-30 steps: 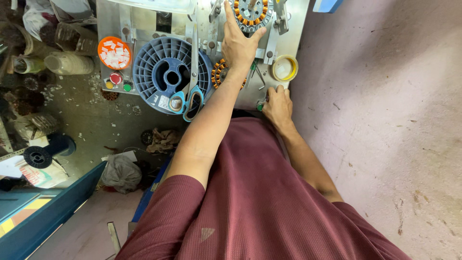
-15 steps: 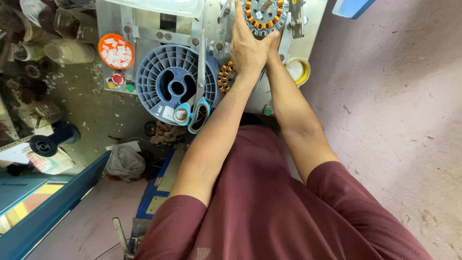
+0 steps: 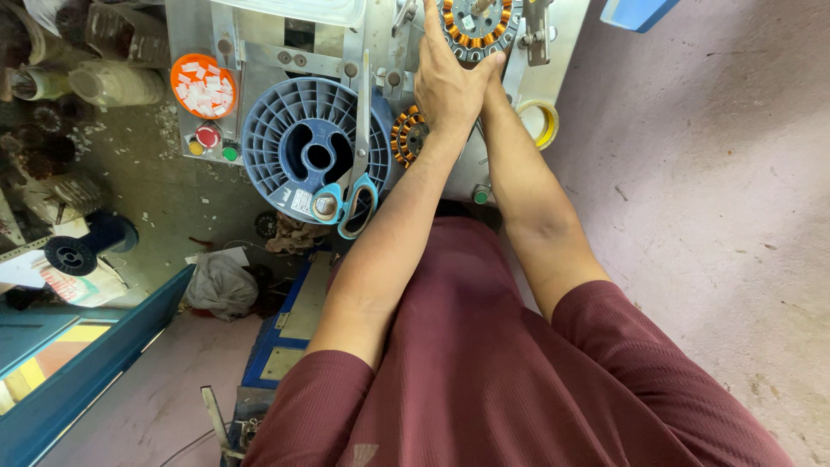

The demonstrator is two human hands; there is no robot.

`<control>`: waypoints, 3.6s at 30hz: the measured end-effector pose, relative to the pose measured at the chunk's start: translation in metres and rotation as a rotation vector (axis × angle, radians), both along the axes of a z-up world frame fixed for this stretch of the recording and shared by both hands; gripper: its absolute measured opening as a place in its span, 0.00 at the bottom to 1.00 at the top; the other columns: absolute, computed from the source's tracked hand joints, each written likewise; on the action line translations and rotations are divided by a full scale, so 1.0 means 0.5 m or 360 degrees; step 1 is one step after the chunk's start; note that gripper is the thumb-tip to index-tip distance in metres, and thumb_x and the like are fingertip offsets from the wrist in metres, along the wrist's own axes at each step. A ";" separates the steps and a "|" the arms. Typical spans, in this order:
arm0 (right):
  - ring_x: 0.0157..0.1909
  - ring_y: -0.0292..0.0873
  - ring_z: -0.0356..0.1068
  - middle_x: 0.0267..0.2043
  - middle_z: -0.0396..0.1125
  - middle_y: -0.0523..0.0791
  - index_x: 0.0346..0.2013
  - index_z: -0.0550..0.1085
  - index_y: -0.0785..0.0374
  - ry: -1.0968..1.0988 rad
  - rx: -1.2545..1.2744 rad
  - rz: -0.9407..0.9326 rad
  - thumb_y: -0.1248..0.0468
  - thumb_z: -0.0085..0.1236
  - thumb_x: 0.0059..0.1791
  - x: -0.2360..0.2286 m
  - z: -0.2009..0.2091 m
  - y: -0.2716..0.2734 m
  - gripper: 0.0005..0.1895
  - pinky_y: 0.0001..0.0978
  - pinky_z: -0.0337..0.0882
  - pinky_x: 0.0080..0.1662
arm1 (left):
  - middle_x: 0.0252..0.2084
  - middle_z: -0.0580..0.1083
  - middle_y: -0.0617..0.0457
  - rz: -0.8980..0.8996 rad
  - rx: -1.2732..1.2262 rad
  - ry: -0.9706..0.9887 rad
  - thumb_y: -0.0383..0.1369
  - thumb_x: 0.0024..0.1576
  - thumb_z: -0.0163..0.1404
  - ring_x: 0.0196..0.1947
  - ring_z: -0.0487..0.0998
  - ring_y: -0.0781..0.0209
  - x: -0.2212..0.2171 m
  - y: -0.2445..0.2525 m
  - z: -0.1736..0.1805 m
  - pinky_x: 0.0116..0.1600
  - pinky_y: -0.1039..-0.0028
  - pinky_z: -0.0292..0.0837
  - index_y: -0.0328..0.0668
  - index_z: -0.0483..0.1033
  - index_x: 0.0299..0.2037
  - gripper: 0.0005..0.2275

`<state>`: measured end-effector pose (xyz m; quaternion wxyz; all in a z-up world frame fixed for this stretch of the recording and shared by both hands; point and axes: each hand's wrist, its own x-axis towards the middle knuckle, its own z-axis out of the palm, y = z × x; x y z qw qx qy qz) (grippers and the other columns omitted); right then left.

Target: The person places a stator core into a winding machine, then uses a screwdriver to tighten a clamp. They remove the stator, insert a small metal piece into its center, and place it back into the machine to continue the process.

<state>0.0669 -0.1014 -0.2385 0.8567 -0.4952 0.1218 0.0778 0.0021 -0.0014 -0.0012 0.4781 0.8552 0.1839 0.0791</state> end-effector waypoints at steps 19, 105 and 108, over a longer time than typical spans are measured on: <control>0.61 0.46 0.67 0.63 0.67 0.48 0.63 0.66 0.65 0.0010 -0.0439 0.0108 0.60 0.35 0.61 -0.020 -0.018 0.003 0.19 0.37 0.68 0.62 | 0.56 0.72 0.42 -0.0020 0.0029 -0.0053 0.43 0.41 0.72 0.53 0.77 0.40 -0.001 0.004 -0.011 0.58 0.55 0.72 0.49 0.45 0.75 0.54; 0.24 0.38 0.73 0.22 0.73 0.45 0.29 0.73 0.65 0.0494 -0.1854 0.0620 0.62 0.70 0.43 -0.441 0.348 -0.165 0.13 0.34 0.71 0.31 | 0.33 0.80 0.54 -0.1243 -0.0772 0.0137 0.25 0.58 0.55 0.30 0.79 0.67 -0.213 0.166 0.362 0.36 0.79 0.72 0.37 0.80 0.39 0.02; 0.24 0.39 0.73 0.22 0.73 0.46 0.29 0.73 0.65 0.0518 -0.1904 0.0655 0.62 0.70 0.43 -0.435 0.358 -0.163 0.13 0.35 0.71 0.31 | 0.32 0.80 0.53 -0.1123 -0.0813 0.0164 0.24 0.59 0.54 0.29 0.80 0.67 -0.190 0.164 0.332 0.35 0.79 0.73 0.38 0.81 0.39 0.03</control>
